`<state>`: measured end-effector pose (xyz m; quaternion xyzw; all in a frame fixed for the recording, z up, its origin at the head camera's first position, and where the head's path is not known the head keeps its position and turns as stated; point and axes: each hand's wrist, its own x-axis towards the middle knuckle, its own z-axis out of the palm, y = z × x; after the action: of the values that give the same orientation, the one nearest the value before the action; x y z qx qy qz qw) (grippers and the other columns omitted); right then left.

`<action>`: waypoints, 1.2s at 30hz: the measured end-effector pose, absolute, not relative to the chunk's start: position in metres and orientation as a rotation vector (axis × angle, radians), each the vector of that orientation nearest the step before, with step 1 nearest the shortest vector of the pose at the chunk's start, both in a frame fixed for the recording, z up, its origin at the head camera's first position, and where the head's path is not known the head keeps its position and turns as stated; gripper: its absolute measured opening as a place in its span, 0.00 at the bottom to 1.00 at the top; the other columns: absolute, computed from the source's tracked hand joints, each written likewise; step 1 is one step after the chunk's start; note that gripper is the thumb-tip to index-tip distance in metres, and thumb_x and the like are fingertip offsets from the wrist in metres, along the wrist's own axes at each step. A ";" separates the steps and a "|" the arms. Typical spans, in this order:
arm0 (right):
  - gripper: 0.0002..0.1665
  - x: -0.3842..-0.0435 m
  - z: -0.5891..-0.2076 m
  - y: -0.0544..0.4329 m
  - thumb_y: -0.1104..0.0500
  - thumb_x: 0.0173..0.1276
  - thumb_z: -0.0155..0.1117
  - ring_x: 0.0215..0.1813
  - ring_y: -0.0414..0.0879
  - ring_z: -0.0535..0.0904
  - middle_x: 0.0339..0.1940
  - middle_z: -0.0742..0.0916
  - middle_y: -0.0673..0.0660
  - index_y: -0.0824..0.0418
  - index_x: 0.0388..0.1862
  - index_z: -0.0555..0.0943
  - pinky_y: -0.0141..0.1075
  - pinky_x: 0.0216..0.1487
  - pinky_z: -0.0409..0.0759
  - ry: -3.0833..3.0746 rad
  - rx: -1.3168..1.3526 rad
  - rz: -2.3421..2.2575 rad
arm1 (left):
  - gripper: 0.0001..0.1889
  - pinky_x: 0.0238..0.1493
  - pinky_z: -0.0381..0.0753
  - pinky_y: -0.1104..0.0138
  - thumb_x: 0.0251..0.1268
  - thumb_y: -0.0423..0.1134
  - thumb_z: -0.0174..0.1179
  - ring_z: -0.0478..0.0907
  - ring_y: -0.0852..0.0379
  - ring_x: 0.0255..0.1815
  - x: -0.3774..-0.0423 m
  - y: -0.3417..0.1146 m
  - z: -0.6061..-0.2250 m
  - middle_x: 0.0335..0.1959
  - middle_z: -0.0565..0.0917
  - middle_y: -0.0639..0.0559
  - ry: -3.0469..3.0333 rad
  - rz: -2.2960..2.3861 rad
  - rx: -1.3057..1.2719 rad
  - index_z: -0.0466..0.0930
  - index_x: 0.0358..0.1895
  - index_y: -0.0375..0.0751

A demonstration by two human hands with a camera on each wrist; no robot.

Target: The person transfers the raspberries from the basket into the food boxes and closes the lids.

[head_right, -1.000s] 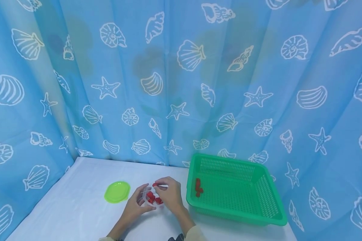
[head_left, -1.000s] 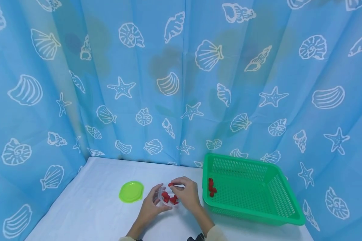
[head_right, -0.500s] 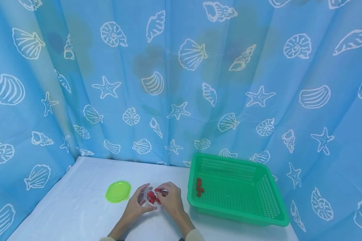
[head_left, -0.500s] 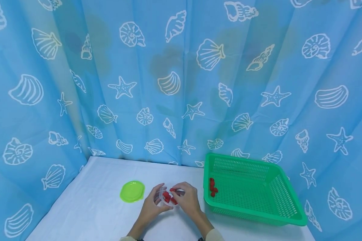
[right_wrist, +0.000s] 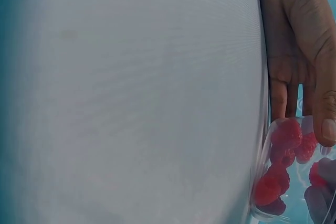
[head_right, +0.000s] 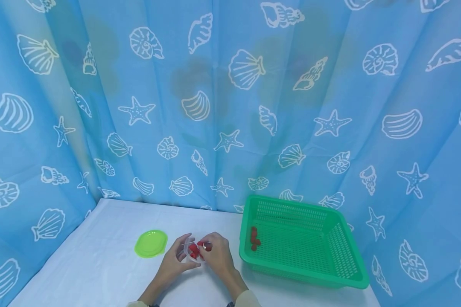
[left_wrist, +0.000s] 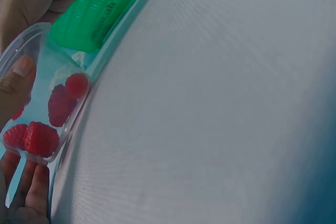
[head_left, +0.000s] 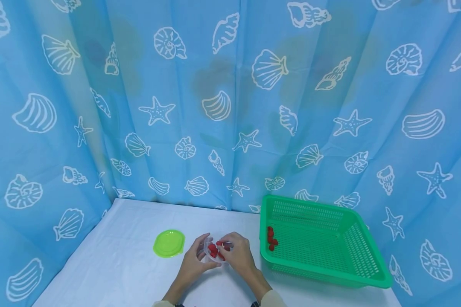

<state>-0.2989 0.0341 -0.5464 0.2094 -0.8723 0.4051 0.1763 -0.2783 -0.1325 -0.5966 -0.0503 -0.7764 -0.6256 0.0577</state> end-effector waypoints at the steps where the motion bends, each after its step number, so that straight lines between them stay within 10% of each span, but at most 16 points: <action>1: 0.09 -0.299 -0.546 0.034 0.60 0.56 0.77 0.39 0.42 0.86 0.36 0.85 0.48 0.55 0.36 0.87 0.32 0.40 0.85 -2.475 0.595 1.127 | 0.48 0.65 0.70 0.51 0.41 0.48 0.80 0.69 0.44 0.66 -0.278 -0.132 -0.597 0.66 0.73 0.48 -2.353 -1.895 -0.154 0.64 0.71 0.52; 21: 0.11 -0.301 -0.473 0.053 0.54 0.62 0.73 0.47 0.38 0.84 0.44 0.85 0.44 0.49 0.44 0.86 0.33 0.44 0.84 -2.323 0.610 1.243 | 0.49 0.64 0.70 0.50 0.40 0.49 0.80 0.69 0.43 0.67 -0.280 -0.133 -0.598 0.65 0.74 0.49 -2.366 -1.877 -0.138 0.64 0.71 0.52; 28: 0.11 -0.349 -0.415 0.103 0.68 0.59 0.72 0.42 0.53 0.86 0.40 0.88 0.58 0.63 0.42 0.86 0.39 0.43 0.86 -2.053 0.793 1.464 | 0.49 0.64 0.70 0.50 0.40 0.49 0.80 0.69 0.43 0.67 -0.280 -0.131 -0.596 0.66 0.74 0.50 -2.369 -1.887 -0.137 0.64 0.70 0.52; 36: 0.13 -0.398 -0.424 0.167 0.61 0.63 0.71 0.45 0.50 0.85 0.41 0.89 0.57 0.61 0.46 0.86 0.38 0.47 0.85 -2.352 0.635 1.368 | 0.49 0.64 0.70 0.50 0.40 0.50 0.80 0.67 0.42 0.68 -0.280 -0.132 -0.595 0.66 0.73 0.49 -2.386 -1.886 -0.119 0.64 0.70 0.52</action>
<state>-0.3983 0.1673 -0.4236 0.2239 -0.8291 0.4822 0.1731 -0.2796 -0.1318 -0.5951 -0.0392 -0.7830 -0.6189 0.0492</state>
